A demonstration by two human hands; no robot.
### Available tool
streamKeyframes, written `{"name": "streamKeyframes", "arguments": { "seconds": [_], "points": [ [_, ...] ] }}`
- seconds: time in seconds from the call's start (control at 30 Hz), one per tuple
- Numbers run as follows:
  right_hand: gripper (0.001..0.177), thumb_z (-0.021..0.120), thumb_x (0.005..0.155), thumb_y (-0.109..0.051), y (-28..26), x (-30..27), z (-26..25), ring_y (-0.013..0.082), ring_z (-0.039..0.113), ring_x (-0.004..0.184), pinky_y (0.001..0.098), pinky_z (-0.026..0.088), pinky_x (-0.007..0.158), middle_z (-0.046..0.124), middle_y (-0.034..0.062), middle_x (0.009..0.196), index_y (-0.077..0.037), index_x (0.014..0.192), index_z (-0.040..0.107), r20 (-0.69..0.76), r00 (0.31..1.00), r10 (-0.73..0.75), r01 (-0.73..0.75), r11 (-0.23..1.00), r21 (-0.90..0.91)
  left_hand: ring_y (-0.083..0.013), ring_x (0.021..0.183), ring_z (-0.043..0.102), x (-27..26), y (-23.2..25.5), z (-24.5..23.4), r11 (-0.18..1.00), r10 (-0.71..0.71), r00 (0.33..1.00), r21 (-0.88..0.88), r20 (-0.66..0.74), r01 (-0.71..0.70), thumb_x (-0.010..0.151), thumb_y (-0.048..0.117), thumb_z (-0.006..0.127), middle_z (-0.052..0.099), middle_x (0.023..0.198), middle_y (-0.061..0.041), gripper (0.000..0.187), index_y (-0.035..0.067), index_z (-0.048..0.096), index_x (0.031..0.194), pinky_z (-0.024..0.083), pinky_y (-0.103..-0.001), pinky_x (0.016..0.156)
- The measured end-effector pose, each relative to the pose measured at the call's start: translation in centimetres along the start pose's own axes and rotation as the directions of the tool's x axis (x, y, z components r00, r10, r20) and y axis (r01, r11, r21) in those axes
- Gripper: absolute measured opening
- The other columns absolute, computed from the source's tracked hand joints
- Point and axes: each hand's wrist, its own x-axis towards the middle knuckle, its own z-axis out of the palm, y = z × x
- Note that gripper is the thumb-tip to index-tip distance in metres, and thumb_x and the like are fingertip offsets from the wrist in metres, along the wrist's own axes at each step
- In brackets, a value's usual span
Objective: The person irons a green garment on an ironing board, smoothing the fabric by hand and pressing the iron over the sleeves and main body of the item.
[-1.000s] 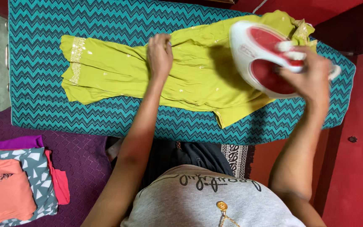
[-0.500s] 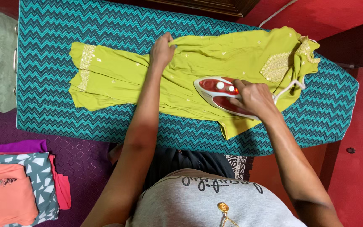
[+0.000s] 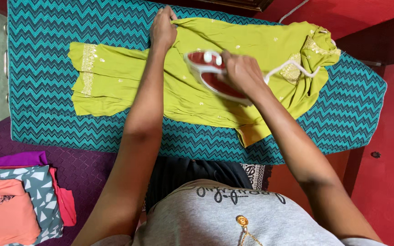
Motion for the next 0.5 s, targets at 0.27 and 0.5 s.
{"name": "streamKeyframes", "arguments": {
  "seconds": [0.27, 0.5],
  "points": [
    [0.052, 0.076, 0.084, -0.042, -2.7, -13.0, -0.9, 0.0313, 0.065, 0.048, 0.0469, 0.053, 0.047, 0.069, 0.0177, 0.067, -0.001, 0.112, 0.061, 0.303, 0.949, -0.082, 0.092, 0.996, -0.019, -0.0319, 0.084, 0.065, 0.1, 1.0, -0.9, 0.990, -0.098, 0.995, -0.101, 0.017, 0.099, 0.077, -0.008, 0.071, 0.065, 0.090, -0.011, 0.021, 0.005, 0.062, 0.092, 0.050, -0.045, 0.074],
    [0.039, 0.070, 0.094, -0.030, -5.8, -8.6, 3.7, 0.0243, 0.059, 0.038, 0.0427, 0.045, 0.033, 0.065, 0.0149, 0.057, 0.005, 0.108, 0.060, 0.197, 0.966, -0.166, 0.178, 0.983, -0.041, -0.0258, 0.080, 0.070, 0.1, 0.9, -0.7, 0.976, -0.176, 0.977, -0.107, 0.124, 0.189, 0.082, 0.007, 0.081, 0.070, 0.082, -0.007, 0.019, 0.006, 0.065, 0.092, 0.053, -0.041, 0.072]
  ]
}}
